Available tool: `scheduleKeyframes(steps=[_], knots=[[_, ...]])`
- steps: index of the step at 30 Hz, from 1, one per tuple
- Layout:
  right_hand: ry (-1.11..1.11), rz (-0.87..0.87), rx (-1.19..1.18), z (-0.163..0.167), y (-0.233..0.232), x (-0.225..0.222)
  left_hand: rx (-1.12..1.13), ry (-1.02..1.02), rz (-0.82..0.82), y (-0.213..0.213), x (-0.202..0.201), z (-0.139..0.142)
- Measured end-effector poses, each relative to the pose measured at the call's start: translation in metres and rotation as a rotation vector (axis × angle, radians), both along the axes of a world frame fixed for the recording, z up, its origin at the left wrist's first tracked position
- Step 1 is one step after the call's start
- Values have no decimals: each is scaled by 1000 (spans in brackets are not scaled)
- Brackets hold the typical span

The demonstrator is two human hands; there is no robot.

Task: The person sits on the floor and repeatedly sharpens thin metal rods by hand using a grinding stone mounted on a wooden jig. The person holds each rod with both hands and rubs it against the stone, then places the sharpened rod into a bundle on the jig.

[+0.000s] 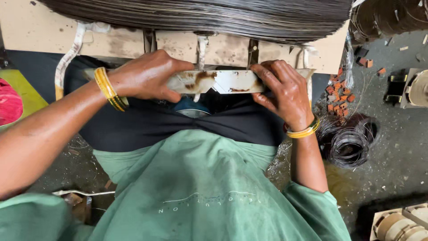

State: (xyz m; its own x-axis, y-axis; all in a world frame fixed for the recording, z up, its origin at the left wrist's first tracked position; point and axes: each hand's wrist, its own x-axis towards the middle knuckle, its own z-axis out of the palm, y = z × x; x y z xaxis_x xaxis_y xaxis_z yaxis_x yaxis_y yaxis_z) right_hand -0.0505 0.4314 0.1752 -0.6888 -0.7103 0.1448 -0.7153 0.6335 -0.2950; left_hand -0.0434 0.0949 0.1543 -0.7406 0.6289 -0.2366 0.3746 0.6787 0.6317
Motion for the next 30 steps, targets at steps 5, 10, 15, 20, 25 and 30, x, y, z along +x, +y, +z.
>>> scheduleKeyframes(steps=[5, 10, 15, 20, 25, 30], knots=[[-45, 12, 0, -14, -3, -3, -22, 77, 20, -13, -1, -34], [-171, 1, -19, -38, -27, -17, -19, 303, 133, -19, 6, -46], [-138, -14, -18, -37, -27, -12, 60, 309, 204, -22, 21, -37], [-177, -53, -87, -15, -26, -9, 200, 409, 225, -30, 29, -8], [-120, -58, -136, 4, -31, -4, 168, 433, 204, -36, 36, 8], [-112, -78, -122, 24, -16, 3, 239, 467, 230, -30, 41, 4]])
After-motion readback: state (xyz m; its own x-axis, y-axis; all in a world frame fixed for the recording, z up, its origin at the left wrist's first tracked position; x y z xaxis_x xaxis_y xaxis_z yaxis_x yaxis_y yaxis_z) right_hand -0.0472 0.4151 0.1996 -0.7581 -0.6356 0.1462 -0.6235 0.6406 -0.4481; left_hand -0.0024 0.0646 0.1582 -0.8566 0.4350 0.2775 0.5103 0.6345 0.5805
